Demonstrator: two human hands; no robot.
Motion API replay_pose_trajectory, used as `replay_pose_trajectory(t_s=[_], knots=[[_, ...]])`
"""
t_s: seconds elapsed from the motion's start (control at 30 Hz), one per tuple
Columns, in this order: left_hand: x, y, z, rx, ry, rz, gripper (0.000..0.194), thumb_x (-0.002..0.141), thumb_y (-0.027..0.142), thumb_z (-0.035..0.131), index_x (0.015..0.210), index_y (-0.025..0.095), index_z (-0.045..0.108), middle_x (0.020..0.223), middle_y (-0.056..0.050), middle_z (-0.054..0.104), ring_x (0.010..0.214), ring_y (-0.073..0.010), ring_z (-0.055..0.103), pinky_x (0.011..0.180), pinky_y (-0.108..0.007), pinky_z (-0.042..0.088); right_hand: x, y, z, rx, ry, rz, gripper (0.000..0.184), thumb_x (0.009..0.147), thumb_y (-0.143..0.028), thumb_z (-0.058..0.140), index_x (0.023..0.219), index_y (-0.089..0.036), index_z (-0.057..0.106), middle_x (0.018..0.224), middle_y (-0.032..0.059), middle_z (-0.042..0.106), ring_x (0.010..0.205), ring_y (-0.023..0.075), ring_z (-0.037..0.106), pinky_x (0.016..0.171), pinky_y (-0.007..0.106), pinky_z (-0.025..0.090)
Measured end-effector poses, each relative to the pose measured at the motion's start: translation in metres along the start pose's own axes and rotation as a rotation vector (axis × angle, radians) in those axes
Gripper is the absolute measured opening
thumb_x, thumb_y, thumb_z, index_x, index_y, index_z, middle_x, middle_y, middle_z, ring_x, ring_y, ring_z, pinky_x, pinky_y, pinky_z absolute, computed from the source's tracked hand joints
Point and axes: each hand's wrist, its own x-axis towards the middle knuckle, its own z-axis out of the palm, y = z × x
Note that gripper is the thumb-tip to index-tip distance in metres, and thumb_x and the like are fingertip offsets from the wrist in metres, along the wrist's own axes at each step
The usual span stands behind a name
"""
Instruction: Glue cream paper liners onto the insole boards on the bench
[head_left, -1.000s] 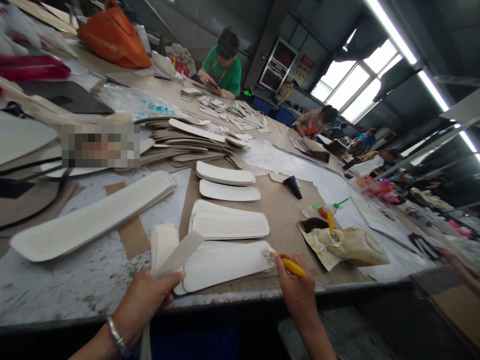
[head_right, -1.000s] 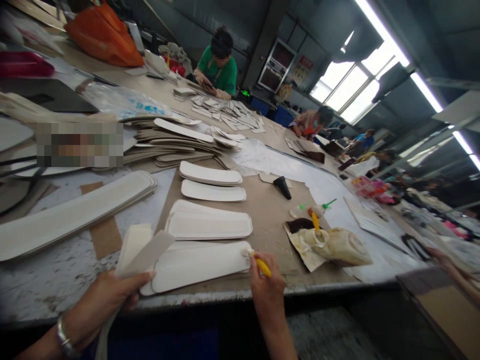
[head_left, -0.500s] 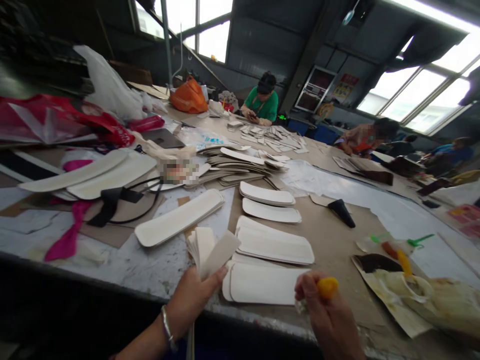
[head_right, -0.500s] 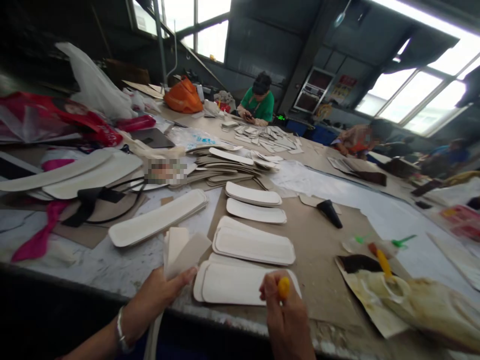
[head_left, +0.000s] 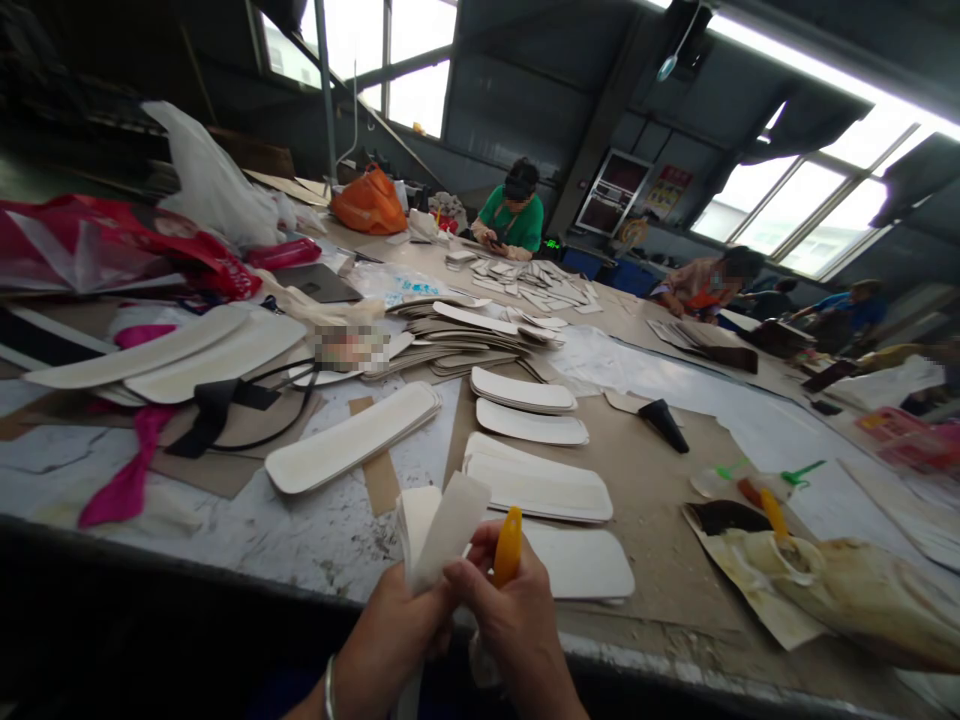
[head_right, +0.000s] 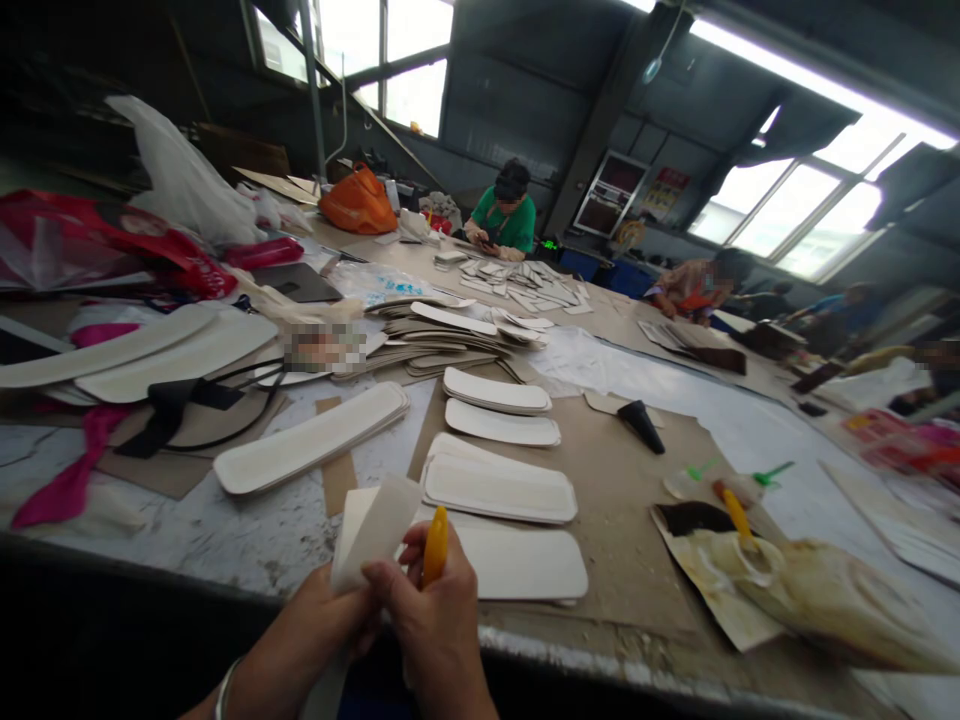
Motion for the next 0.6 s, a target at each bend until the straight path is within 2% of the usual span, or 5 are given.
replay_pose_trajectory(t_s=[0.1,0.17,0.3,0.43,0.6], knots=[[0.000,-0.004,0.002,-0.040,-0.019,-0.005,0.064,0.047,0.070,0.064,0.073,0.012,0.060,0.037,0.005,0.041,0.037,-0.0080,0.035,0.039,-0.022,0.025,-0.002,0.005,-0.004,-0.074,0.028,-0.025,0.024,0.064,-0.038,0.068,0.067,-0.019,0.054,0.057,-0.0043,0.049,0.053,0.0114,0.045,0.054,0.022,0.041],[0.000,-0.006,0.003,-0.033,-0.026,-0.001,0.055,0.049,0.064,0.067,0.068,0.012,0.059,0.036,0.004,0.044,0.036,-0.0087,0.037,0.039,-0.023,0.028,-0.001,0.010,-0.006,-0.130,0.028,-0.042,0.026,0.070,-0.041,0.062,0.061,-0.019,0.051,0.055,-0.0036,0.048,0.052,0.0116,0.044,0.053,0.022,0.040],[-0.005,-0.003,0.002,-0.060,-0.072,0.032,0.044,0.056,0.056,0.067,0.058,0.012,0.059,0.047,-0.004,0.057,0.046,-0.0142,0.052,0.048,-0.025,0.041,-0.001,0.014,-0.009,-0.169,-0.020,-0.006,0.029,0.076,-0.046,0.055,0.067,-0.019,0.054,0.052,-0.0040,0.048,0.047,0.0114,0.044,0.046,0.022,0.038],[-0.012,0.003,0.001,-0.211,-0.068,-0.027,0.045,0.056,0.052,0.071,0.071,0.011,0.064,0.063,-0.007,0.066,0.060,-0.0188,0.060,0.062,-0.029,0.049,0.001,0.011,-0.014,-0.178,-0.004,-0.008,0.032,0.075,-0.049,0.056,0.066,-0.018,0.057,0.054,-0.0024,0.052,0.050,0.0125,0.048,0.048,0.022,0.040],[-0.006,-0.001,0.001,-0.245,-0.046,-0.054,0.041,0.053,0.047,0.075,0.066,0.010,0.064,0.054,-0.005,0.062,0.055,-0.0177,0.057,0.059,-0.029,0.048,0.000,0.014,-0.018,-0.106,0.110,0.005,0.038,0.073,-0.052,0.058,0.061,-0.016,0.058,0.052,-0.0023,0.052,0.050,0.0120,0.047,0.049,0.022,0.040]])
